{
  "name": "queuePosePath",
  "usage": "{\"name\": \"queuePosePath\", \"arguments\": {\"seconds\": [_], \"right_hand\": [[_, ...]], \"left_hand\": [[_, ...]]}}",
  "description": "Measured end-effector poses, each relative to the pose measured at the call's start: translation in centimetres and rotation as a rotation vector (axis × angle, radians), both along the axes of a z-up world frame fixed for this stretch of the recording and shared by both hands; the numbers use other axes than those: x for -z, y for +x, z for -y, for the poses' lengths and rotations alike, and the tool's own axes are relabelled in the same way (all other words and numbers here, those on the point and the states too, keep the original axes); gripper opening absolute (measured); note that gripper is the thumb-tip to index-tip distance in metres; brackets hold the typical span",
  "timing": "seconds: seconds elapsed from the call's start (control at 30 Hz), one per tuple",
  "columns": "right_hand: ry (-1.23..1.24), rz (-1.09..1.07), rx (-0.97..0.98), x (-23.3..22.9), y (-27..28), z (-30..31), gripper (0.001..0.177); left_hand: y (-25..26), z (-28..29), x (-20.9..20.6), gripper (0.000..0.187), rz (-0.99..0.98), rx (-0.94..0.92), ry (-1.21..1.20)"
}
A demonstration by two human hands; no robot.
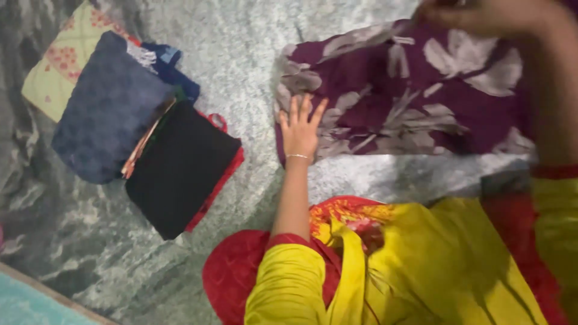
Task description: The person sits on the floor and folds a purple floral cloth by hand. They smooth and align the fabric, fold it into smaller sections, and place it on a stack of other folded clothes.
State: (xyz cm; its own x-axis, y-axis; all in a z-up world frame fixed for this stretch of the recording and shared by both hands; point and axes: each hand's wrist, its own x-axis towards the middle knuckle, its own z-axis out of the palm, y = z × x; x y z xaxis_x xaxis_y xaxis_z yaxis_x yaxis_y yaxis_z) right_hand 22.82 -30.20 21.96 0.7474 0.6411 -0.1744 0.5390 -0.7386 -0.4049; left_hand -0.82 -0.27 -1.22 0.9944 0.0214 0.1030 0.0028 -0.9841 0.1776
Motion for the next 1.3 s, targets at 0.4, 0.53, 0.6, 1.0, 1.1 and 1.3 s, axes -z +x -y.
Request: {"name": "queuePosePath", "arguments": {"seconds": [0.4, 0.53, 0.6, 1.0, 1.1, 1.3], "right_hand": [[0.241, 0.523, 0.226, 7.6, -10.2, -6.1, 0.019], [0.219, 0.497, 0.116, 9.1, -10.9, -14.4, 0.040], [0.166, 0.540, 0.072, 11.6, -11.8, -15.8, 0.053], [0.084, 0.291, 0.187, 23.0, -16.0, -19.6, 0.073], [0.168, 0.131, 0.235, 26.4, -15.8, -23.4, 0.068], [0.894, -0.338, 0.258, 24.5, -12.8, -22.9, 0.053]], "left_hand": [[1.4, -1.7, -5.7, 0.064, 0.077, -0.115, -0.175], [2.1, -2.7, -6.9, 0.060, 0.183, -0.512, -0.420], [2.4, -4.1, -5.0, 0.062, 0.069, -0.645, -0.515], [4.8, -8.0, -4.2, 0.033, -0.075, -0.602, -0.906], [4.5, -7.9, -9.6, 0.032, 0.084, -0.478, -0.727], [4.1, -3.5, -18.1, 0.044, 0.187, -0.344, -0.362]]}}
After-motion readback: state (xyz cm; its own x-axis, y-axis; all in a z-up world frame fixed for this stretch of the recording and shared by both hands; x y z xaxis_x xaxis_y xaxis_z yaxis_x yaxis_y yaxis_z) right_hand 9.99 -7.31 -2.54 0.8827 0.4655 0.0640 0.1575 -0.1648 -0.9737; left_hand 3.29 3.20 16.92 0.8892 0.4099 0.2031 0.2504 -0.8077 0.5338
